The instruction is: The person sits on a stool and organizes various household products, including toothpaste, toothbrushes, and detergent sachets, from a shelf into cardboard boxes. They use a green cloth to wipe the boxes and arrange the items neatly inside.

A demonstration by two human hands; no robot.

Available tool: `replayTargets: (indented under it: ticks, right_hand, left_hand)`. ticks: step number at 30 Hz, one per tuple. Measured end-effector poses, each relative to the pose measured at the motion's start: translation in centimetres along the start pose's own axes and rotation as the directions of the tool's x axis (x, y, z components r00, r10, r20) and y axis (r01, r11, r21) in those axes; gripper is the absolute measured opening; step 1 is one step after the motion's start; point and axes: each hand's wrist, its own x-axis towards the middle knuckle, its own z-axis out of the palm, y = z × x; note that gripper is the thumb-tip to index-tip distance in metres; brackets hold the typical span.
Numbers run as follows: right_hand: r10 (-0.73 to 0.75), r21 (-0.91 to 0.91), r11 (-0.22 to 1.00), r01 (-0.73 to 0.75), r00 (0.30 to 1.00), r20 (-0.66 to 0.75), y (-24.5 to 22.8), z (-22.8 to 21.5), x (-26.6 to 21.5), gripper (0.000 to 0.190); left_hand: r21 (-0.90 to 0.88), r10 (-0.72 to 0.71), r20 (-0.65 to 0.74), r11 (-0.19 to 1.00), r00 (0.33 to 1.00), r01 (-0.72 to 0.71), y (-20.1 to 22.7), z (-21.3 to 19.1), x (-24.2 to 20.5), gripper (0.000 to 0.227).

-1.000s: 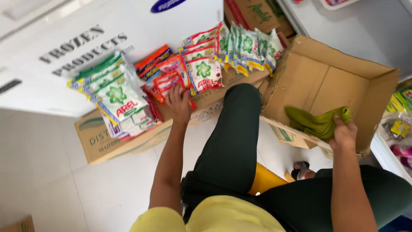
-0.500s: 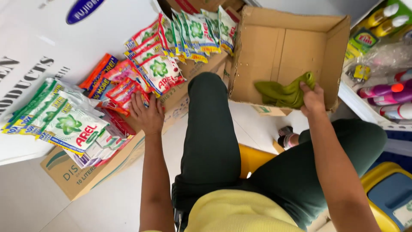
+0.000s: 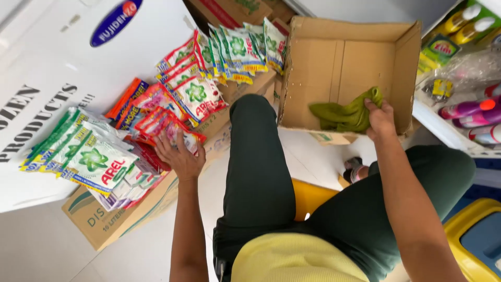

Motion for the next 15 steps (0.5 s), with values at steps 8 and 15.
replayTargets:
  ticks: [8, 15]
  right_hand:
    - [0.160, -0.371, 0.920, -0.131, 0.986, 0.050, 0.5, -2.3, 2.1, 0.077]
    - [0.124, -0.682, 0.521, 0.513, 0.745, 0.656, -3.6, -1.6, -4.3, 0.088]
  left_hand:
    - [-0.578, -0.149, -0.090, 0.813, 0.985, 0.070, 11.2, -3.8, 7.6, 0.063]
    - [-0.927, 0.074, 0.301, 0.258, 0.951, 0.273, 28.6, 2.3, 13.4, 0.057]
